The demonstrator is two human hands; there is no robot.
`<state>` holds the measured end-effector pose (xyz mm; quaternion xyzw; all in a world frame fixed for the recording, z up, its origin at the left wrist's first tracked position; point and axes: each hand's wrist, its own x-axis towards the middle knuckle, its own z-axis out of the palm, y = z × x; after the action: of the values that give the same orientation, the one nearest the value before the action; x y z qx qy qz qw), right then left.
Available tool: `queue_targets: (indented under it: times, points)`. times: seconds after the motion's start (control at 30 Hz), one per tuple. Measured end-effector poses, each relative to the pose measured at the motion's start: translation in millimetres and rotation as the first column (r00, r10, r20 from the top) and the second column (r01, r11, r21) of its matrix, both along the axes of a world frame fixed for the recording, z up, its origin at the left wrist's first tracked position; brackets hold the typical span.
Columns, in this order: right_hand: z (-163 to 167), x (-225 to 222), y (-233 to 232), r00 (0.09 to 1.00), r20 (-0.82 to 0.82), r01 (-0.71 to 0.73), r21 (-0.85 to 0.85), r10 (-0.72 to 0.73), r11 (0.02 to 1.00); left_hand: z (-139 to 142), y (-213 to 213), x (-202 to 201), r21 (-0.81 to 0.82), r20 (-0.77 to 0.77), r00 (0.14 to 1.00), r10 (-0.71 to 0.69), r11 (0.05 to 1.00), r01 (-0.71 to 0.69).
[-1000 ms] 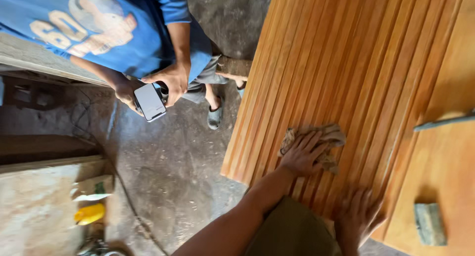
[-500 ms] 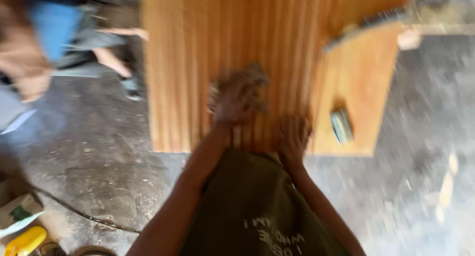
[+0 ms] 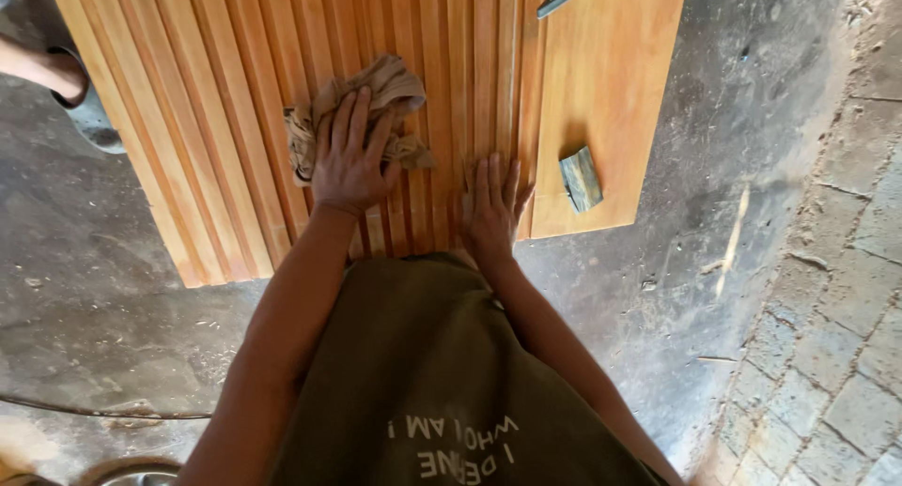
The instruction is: The person sands a large wooden panel using a sanding block and a cloth. They move the sanding block along the grooves of the panel and wipe the surface with the cloth. Another person briefly appears in the background holding a phone.
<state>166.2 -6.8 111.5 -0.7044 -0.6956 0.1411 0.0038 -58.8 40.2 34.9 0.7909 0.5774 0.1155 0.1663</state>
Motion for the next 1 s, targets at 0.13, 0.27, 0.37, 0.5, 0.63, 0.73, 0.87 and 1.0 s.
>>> queue_targets:
  times: [0.13,0.27,0.37,0.5,0.63,0.73,0.87,1.0]
  points:
    - [-45,4,65,0.999,0.037,0.029,0.088,-0.033,0.996,8,-1,1,0.020,-0.027,1.000,-0.012,1.000,0.012]
    - [-54,11,47,0.999,0.027,0.035,0.075,-0.037,0.997,14,-2,3,0.001,0.003,0.999,-0.032,0.999,0.032]
    - [-46,13,13,1.000,0.014,0.011,0.097,-0.012,0.995,13,-1,3,0.055,0.012,1.000,-0.009,0.998,0.008]
    - [-48,4,45,0.996,0.077,0.043,-0.024,-0.041,0.999,8,-3,2,-0.003,-0.001,1.000,-0.006,1.000,0.006]
    - [-58,1,84,0.998,0.043,0.050,0.051,-0.052,0.997,6,-6,1,-0.060,0.012,1.000,-0.011,0.998,0.012]
    - [-54,4,65,0.996,0.005,0.089,-0.001,-0.089,0.996,6,-5,2,0.035,-0.032,0.999,-0.019,0.999,0.020]
    - [-52,5,38,0.998,0.010,0.059,-0.026,-0.059,0.998,6,-2,2,-0.005,0.019,1.000,-0.009,1.000,0.009]
    - [-68,6,65,0.996,0.053,0.066,0.031,-0.068,0.997,8,-5,0,0.021,0.034,0.999,-0.026,0.999,0.025]
